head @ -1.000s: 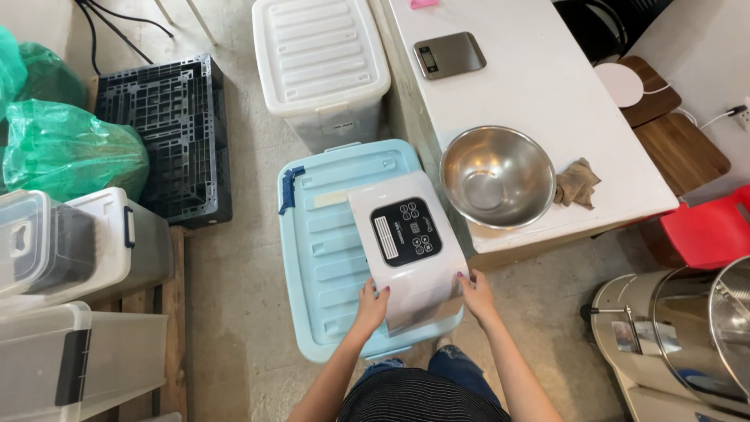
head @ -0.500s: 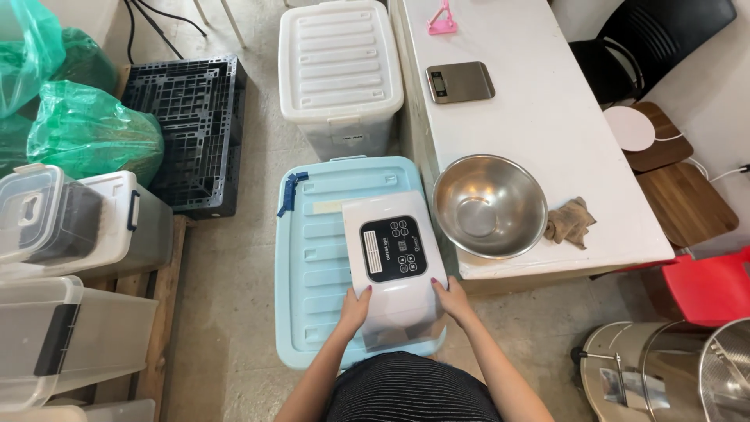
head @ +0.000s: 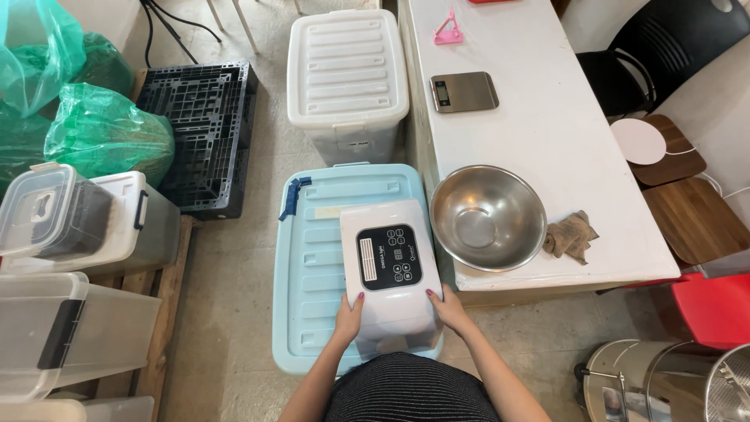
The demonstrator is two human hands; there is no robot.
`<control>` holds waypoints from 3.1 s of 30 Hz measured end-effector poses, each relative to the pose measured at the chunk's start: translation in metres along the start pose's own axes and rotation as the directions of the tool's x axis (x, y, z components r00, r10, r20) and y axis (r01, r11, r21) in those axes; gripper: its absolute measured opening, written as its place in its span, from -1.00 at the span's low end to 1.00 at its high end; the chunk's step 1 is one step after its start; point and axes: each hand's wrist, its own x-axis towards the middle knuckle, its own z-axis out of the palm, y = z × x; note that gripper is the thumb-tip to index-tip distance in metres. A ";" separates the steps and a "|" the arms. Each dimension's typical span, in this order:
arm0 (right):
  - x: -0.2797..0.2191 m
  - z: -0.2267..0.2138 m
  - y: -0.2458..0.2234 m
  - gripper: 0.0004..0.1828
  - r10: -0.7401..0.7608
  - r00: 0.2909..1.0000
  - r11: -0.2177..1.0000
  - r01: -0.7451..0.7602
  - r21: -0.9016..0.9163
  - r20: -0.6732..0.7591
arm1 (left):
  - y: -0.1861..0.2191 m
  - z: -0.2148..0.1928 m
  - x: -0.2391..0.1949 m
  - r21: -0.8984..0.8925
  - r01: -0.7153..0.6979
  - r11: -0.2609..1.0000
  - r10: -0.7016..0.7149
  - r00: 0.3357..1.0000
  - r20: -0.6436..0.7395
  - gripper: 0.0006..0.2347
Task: Cleaning a plastic chair and a mosaic table with a cloth
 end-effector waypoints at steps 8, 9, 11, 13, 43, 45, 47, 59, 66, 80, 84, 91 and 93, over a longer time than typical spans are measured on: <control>0.000 0.002 0.004 -0.42 0.010 1.000 0.999 -0.010 0.036 0.000 | 0.001 0.000 -0.001 -0.004 0.006 1.000 -0.006 1.000 -0.031 -0.43; 0.000 0.003 0.005 -0.43 0.012 1.000 0.999 -0.012 0.042 -0.002 | 0.001 0.000 -0.002 -0.003 0.008 1.000 -0.008 0.999 -0.036 -0.44; -0.012 0.000 -0.010 -0.42 0.021 1.000 0.998 -0.021 0.054 -0.004 | -0.003 0.004 0.001 -0.006 0.011 1.000 -0.011 0.999 -0.046 -0.44; -0.016 -0.002 -0.011 -0.41 0.028 1.000 0.998 -0.028 0.063 -0.001 | -0.008 0.006 0.003 -0.012 0.017 1.000 -0.018 0.998 -0.060 -0.45; 0.097 -0.285 0.043 -0.32 0.068 0.831 0.830 -0.355 -0.431 -0.552 | 0.125 0.084 -0.097 0.118 -0.611 0.783 0.618 0.785 -0.036 -0.85; 0.101 -0.288 0.062 -0.54 -0.091 0.829 0.803 -0.267 -0.532 -0.552 | 0.130 0.088 -0.107 0.117 -0.599 0.792 0.602 0.799 0.013 -0.89; 0.087 -0.290 0.079 -0.63 -0.136 0.822 0.844 -0.196 -0.499 -0.553 | 0.130 0.096 -0.108 0.097 -0.558 0.824 0.557 0.830 0.043 -0.91; -0.099 -0.122 -0.017 -0.59 -0.184 0.983 0.917 0.169 0.362 0.006 | 0.195 0.127 -0.167 -0.380 0.125 0.916 0.040 0.917 0.397 -0.31; -0.054 -0.063 -0.086 -0.74 -0.670 0.728 0.603 0.647 -0.465 0.144 | 0.120 0.034 -0.102 -0.249 -0.308 0.918 0.200 0.903 -0.380 -0.75; 0.015 0.116 -0.108 -0.43 -0.789 0.351 0.065 0.863 -0.500 0.504 | 0.126 -0.049 -0.092 -0.467 0.310 0.828 -0.306 0.948 0.087 0.01; 0.096 0.127 -0.161 -0.37 -0.741 0.534 0.170 0.736 -0.656 0.407 | 0.023 -0.022 -0.033 -0.051 0.167 0.985 -0.164 0.985 0.051 -0.22; 0.133 0.059 -0.158 -0.39 -0.605 0.796 0.519 0.416 -0.747 0.023 | -0.026 0.007 -0.004 0.012 0.084 0.996 -0.082 0.990 -0.110 -0.48; 0.097 0.035 -0.143 -0.34 -0.638 0.767 0.563 0.404 -0.721 -0.069 | -0.017 0.002 -0.004 0.014 0.080 0.997 -0.079 0.994 -0.078 -0.47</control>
